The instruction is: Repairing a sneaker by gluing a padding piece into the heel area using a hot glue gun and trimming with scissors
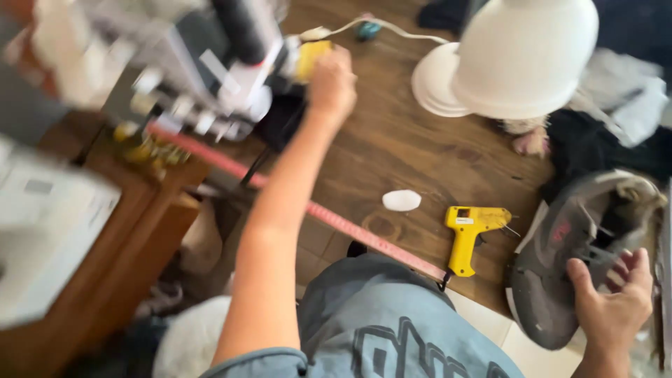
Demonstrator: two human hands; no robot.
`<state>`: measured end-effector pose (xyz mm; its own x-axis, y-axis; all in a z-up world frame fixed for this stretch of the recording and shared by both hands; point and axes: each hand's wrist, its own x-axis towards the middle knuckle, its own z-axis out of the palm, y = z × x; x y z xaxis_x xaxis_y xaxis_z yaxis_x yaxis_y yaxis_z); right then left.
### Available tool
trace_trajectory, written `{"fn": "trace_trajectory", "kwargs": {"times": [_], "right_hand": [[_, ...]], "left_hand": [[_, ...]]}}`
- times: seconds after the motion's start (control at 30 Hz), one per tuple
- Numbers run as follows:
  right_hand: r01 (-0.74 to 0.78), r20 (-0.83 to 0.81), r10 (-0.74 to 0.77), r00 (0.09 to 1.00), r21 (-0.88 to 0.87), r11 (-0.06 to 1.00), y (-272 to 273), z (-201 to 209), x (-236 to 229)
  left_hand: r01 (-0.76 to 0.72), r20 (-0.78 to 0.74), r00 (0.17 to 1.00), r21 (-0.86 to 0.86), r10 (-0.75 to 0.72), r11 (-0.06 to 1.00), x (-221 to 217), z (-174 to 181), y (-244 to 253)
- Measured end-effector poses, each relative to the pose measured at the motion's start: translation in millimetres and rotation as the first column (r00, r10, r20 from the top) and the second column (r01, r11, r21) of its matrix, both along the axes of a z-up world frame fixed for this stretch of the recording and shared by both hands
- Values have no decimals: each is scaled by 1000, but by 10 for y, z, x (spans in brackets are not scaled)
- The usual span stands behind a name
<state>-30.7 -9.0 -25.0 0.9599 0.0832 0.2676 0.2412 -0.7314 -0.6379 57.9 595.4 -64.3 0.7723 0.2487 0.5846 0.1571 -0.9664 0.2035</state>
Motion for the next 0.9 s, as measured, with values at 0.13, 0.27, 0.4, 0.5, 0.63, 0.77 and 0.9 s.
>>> {"fn": "trace_trajectory", "kwargs": {"times": [0.13,0.27,0.4,0.5,0.63,0.77,0.9], "right_hand": [[142,-45,-142,989,12,990,171,234,-505],[194,-252,-218,943,-115,974,596,570,-837],[186,-229,-225,947,-181,966,582,374,-857],[166,-158,-206,966,-231,959,565,291,-844],[191,-143,-234,962,-263,946,576,221,-867],[192,-69,-218,974,-272,943,538,114,-907],[194,-56,-216,975,-266,944,593,205,-883]], "left_hand": [[-243,107,969,299,221,923,788,-760,1151],[-378,-186,896,163,404,912,1115,-902,1471],[-401,-291,858,138,424,905,1034,-734,1629],[-337,-362,868,74,340,939,1006,-591,1537],[-300,-347,848,309,401,903,1014,-665,1448],[-322,-364,844,245,394,915,1041,-683,1438],[-354,-403,820,202,407,913,1064,-674,1398]]}}
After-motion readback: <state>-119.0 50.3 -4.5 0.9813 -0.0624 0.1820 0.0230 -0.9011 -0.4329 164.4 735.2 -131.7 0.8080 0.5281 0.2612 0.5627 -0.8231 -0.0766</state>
